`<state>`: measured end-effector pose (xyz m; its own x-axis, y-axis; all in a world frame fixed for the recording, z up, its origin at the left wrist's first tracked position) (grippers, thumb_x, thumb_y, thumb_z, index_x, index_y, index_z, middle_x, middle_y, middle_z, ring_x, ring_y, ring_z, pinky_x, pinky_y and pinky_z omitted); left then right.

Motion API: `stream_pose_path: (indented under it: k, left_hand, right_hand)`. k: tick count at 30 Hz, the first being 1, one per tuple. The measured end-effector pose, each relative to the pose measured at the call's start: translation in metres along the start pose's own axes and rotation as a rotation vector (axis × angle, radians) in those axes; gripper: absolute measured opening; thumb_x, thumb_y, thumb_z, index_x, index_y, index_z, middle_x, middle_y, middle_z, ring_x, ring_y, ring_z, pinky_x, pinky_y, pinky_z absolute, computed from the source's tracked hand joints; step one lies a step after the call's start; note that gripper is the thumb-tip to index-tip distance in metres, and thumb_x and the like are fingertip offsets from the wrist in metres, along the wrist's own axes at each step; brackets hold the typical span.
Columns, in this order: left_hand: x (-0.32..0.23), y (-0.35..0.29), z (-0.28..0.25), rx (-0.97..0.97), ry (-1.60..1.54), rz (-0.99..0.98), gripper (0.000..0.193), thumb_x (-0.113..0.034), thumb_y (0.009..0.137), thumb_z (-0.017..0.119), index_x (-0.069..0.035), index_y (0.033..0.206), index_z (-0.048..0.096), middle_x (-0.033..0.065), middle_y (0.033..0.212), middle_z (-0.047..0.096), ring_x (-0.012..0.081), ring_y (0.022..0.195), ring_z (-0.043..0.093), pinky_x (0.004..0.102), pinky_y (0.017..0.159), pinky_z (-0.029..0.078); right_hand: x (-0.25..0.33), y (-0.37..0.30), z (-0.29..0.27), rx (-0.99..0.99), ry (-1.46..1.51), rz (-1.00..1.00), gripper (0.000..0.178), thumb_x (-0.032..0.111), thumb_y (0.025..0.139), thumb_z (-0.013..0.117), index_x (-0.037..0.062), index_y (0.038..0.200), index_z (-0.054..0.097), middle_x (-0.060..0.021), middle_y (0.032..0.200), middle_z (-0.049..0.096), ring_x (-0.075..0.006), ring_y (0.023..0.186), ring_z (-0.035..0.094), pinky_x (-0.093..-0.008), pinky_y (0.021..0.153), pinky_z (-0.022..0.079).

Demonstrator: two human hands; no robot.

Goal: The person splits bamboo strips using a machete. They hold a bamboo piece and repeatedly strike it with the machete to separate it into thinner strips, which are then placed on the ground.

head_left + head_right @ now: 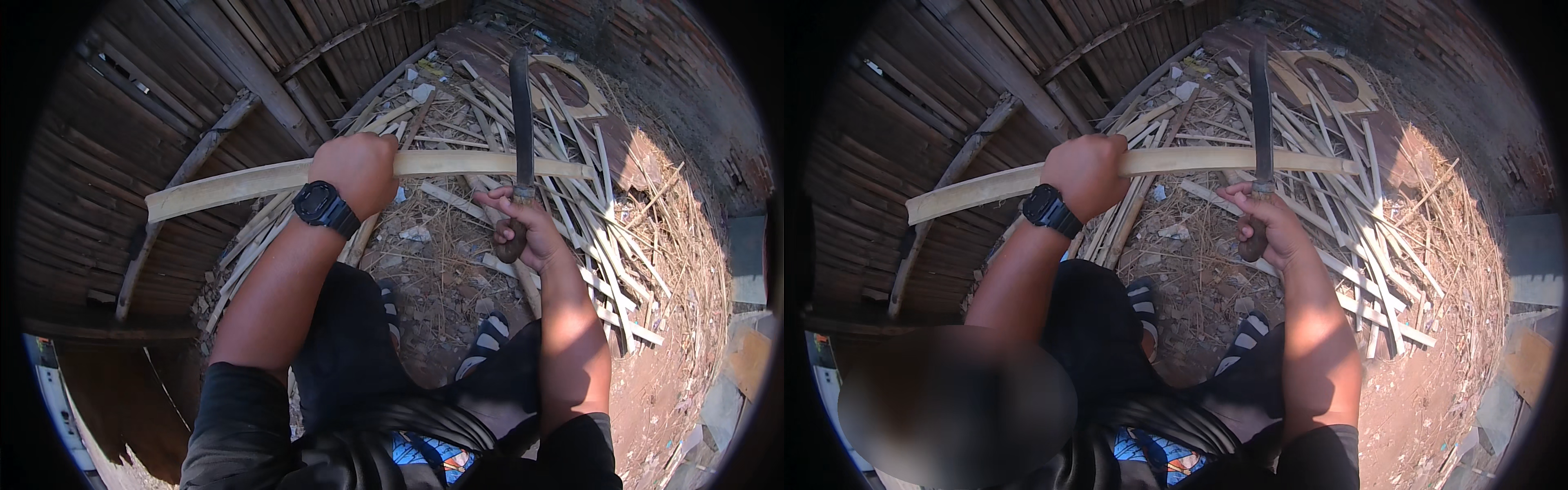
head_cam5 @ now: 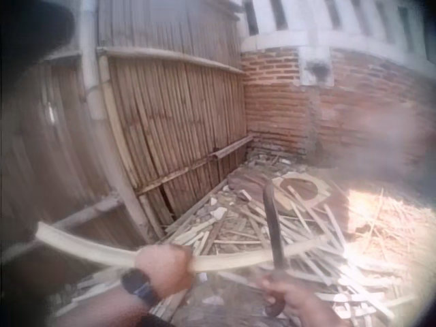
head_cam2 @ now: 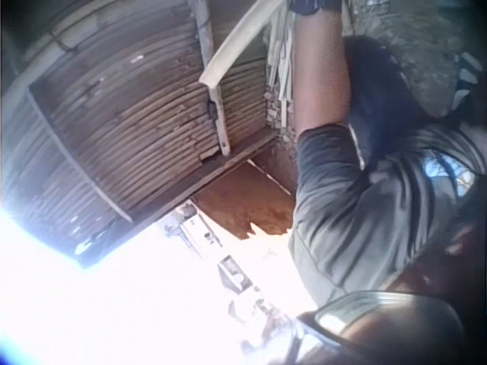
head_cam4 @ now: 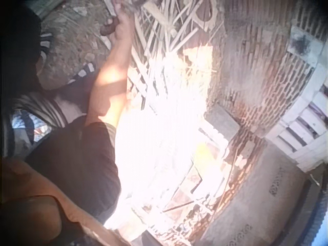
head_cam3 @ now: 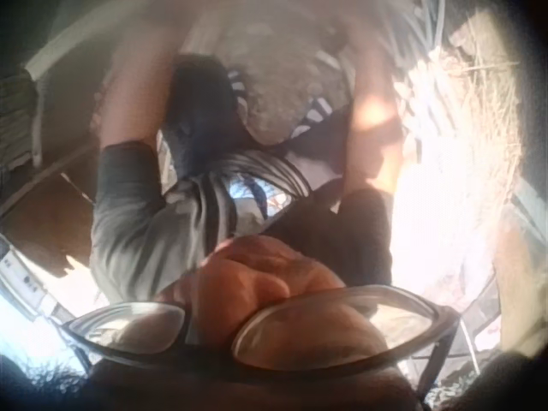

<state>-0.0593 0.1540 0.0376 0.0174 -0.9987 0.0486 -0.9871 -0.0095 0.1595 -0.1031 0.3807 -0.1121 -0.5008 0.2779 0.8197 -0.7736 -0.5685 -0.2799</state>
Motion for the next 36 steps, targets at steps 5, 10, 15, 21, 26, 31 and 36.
stream_pose_path:
  k: [5, 10, 15, 21, 26, 31, 36]
  left_hand:
    - [-0.046, 0.006, -0.003, -0.003, 0.031, 0.113, 0.015, -0.015, 0.081, 0.067, -0.009, 0.093, 0.072, 0.013, 0.088, 0.073, 0.0324, 0.083, 0.073, 0.0445, 0.074, 0.059]
    - [-0.085, 0.008, -0.009, 0.045, 0.082, 0.2, 0.017, -0.009, 0.082, 0.063, -0.008, 0.097, 0.073, 0.0118, 0.09, 0.073, 0.0315, 0.084, 0.073, 0.0433, 0.073, 0.059]
    - [-0.11, -0.004, -0.039, -0.283, 0.142, 0.32, 0.017, -0.018, 0.078, 0.075, -0.01, 0.093, 0.072, 0.0091, 0.098, 0.072, 0.0298, 0.09, 0.072, 0.0398, 0.075, 0.056]
    - [-0.113, -0.089, -0.102, -0.635, -0.287, 0.684, 0.028, -0.025, 0.074, 0.085, -0.009, 0.09, 0.068, 0.0065, 0.097, 0.068, 0.0267, 0.087, 0.068, 0.0375, 0.076, 0.053]
    - [0.019, -0.155, -0.085, -0.722, -0.937, 0.23, 0.028, -0.027, 0.087, 0.079, -0.005, 0.089, 0.062, 0.0075, 0.084, 0.064, 0.0159, 0.07, 0.06, 0.0274, 0.063, 0.047]
    - [0.069, -0.121, -0.099, -0.816, -1.448, -0.005, 0.093, -0.08, 0.087, 0.053, -0.003, 0.138, 0.044, 0.01, 0.123, 0.058, 0.0201, 0.1, 0.063, 0.0313, 0.082, 0.049]
    - [0.055, -0.071, -0.14, -0.931, -1.669, 0.067, 0.088, -0.076, 0.095, 0.041, 0.0, 0.14, 0.04, 0.015, 0.129, 0.054, 0.0297, 0.117, 0.059, 0.0387, 0.093, 0.051]
  right_hand:
    - [-0.016, 0.01, -0.01, -0.082, 0.32, -0.013, 0.017, 0.017, 0.092, 0.069, 0.0138, 0.105, 0.058, -0.0161, 0.127, 0.067, -0.0087, 0.061, 0.048, -0.0288, 0.064, 0.045]
    - [-0.004, 0.01, -0.021, -0.142, 0.494, -0.142, 0.016, 0.011, 0.09, 0.069, 0.0142, 0.097, 0.055, 0.0022, 0.069, 0.042, -0.0108, 0.061, 0.047, -0.0295, 0.06, 0.042]
    - [-0.009, 0.016, -0.037, -0.251, 0.53, -0.143, 0.019, 0.012, 0.09, 0.069, 0.012, 0.1, 0.053, 0.0001, 0.071, 0.047, -0.0124, 0.061, 0.047, -0.031, 0.061, 0.043]
    - [-0.006, 0.009, -0.048, -0.346, 0.579, -0.14, 0.023, 0.015, 0.089, 0.069, 0.0101, 0.103, 0.051, -0.0013, 0.072, 0.048, -0.0135, 0.064, 0.049, -0.0316, 0.062, 0.044]
    - [-0.019, 0.019, -0.058, -0.334, 0.578, -0.112, 0.025, 0.015, 0.089, 0.069, 0.0092, 0.105, 0.051, -0.0018, 0.073, 0.049, -0.0141, 0.065, 0.05, -0.0327, 0.063, 0.046]
    - [-0.023, 0.03, -0.047, -0.381, 0.562, -0.155, 0.027, 0.013, 0.088, 0.071, 0.0096, 0.106, 0.052, -0.0023, 0.076, 0.05, -0.0138, 0.064, 0.051, -0.0333, 0.062, 0.047]
    - [-0.036, 0.049, -0.008, -0.369, 0.522, -0.109, 0.021, 0.015, 0.09, 0.07, 0.0096, 0.102, 0.055, -0.0037, 0.082, 0.059, -0.0108, 0.061, 0.051, -0.0313, 0.062, 0.046]
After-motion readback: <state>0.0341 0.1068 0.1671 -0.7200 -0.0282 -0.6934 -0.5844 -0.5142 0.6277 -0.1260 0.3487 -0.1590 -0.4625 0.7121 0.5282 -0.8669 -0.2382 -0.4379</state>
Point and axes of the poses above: each hand's wrist, its own y-axis towards the middle knuckle, its own z-axis out of the palm, x = y × z, the point moved 9 cm from there along y, towards the middle knuckle
